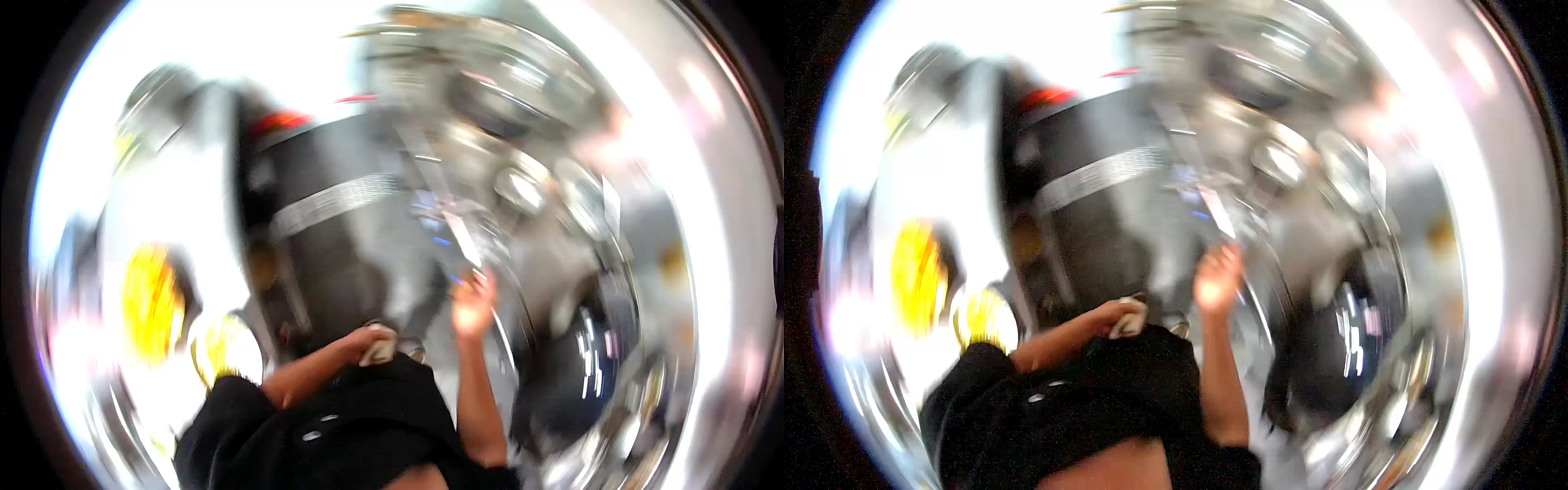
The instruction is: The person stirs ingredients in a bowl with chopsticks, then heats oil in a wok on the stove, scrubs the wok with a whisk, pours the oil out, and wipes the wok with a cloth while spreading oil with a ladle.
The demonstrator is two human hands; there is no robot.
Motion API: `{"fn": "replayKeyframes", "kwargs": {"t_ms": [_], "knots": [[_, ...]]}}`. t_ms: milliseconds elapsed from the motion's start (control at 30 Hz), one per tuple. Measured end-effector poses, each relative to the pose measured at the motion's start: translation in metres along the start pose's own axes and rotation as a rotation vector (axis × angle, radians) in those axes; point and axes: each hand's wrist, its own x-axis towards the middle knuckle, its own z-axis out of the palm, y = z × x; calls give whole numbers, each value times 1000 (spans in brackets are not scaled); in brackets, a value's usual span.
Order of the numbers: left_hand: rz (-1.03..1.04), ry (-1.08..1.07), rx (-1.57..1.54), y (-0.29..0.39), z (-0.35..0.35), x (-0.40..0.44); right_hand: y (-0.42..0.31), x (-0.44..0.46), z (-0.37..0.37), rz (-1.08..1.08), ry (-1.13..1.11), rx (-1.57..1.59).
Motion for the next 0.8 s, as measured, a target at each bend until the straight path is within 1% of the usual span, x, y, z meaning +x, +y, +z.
{"fn": "replayKeyframes", "kwargs": {"t_ms": [33,67,100,133,167,200,233,267,367,400,433,467,500,567,600,633,667,700,767,800], "knots": [[176,-79,74,-24,-11,21,7,-12,20,-132,129,-236],[355,-550,19,-40,-28,46,11,-28,24,-215,-74,-881],[357,-254,7,-50,-7,32,14,-41,28,-444,-216,-1471],[264,121,-6,-49,13,15,19,-48,33,-114,-230,-1331],[420,-381,-69,-70,-14,45,22,-60,39,32,-335,-1337],[492,74,24,-75,13,13,31,-67,40,178,-385,-1381],[519,532,107,-81,49,-23,31,-77,38,312,-432,-1429],[467,534,-117,-101,43,-25,51,-89,32,364,-504,-1457],[561,729,-115,-161,48,-56,78,-116,32,523,-707,-1543],[596,770,-179,-186,43,-59,92,-126,29,567,-784,-1534],[580,865,-212,-204,52,-87,105,-140,28,625,-856,-1488],[565,882,-284,-228,50,-95,118,-158,33,696,-918,-1470],[522,972,-309,-252,46,-100,132,-175,35,767,-979,-1453],[551,1003,-459,-280,71,-157,160,-206,30,815,-1243,-1456],[558,1068,-499,-301,72,-161,173,-226,33,846,-1364,-1535],[563,1130,-534,-321,73,-163,181,-250,41,868,-1467,-1521],[648,1110,-624,-341,72,-161,189,-273,49,927,-1554,-1485],[610,1178,-666,-357,72,-159,198,-295,57,982,-1632,-1449],[607,1188,-729,-392,59,-138,219,-340,73,782,-1934,-1444],[547,1250,-727,-389,73,-163,230,-365,81,742,-2004,-1434]]}}
